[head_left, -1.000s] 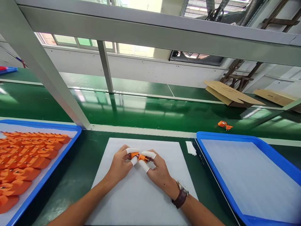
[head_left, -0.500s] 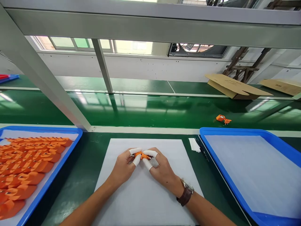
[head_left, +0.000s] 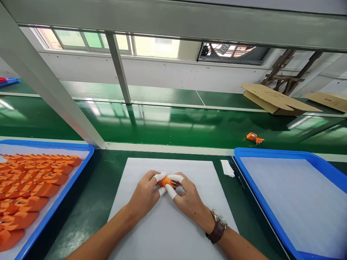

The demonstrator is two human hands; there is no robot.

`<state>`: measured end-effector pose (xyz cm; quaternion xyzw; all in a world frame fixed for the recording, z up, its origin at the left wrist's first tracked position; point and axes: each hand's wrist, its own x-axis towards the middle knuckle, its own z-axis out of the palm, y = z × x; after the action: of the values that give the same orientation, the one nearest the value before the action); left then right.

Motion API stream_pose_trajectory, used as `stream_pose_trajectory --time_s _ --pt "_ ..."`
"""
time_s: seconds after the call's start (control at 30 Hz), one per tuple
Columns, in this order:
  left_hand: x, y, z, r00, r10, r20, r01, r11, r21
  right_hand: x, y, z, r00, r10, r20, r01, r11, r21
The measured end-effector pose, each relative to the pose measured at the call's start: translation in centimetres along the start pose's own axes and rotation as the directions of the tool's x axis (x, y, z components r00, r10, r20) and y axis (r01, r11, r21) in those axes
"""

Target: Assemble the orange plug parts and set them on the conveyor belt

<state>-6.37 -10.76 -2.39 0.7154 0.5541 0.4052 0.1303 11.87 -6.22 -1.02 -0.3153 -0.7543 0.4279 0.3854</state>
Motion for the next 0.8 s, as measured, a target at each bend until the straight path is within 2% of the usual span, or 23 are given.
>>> stream_pose_trajectory --time_s 0.37,0.57,0.63,0.7,0.8 --pt "-0.1 -0.1 0.7 0.998 0.036 -0.058 -0.032 0.998 0.062 0.4 0.3 -0.2 1.000 0.009 0.026 -0.010 1.000 0.002" --pt "0.2 0.3 0.9 0.993 0.069 -0.094 -0.061 0.995 0.083 1.3 0.4 -0.8 0.987 0.127 0.098 -0.138 0.984 0.112" --pt "0.4 0.4 0.6 0.998 0.018 -0.066 -0.016 0.999 0.037 1.6 0.5 -1.1 0.980 0.161 0.115 -0.178 0.972 0.156" --pt "0.5 0.4 0.1 0.995 -0.101 -0.006 0.101 0.994 -0.038 1.9 0.7 -1.4 0.973 0.187 0.137 -0.215 0.949 0.229" --pt "0.8 0.4 -0.6 0.941 -0.320 0.109 0.337 0.915 -0.220 2.2 0.7 -2.1 0.959 0.215 0.186 -0.269 0.895 0.356"
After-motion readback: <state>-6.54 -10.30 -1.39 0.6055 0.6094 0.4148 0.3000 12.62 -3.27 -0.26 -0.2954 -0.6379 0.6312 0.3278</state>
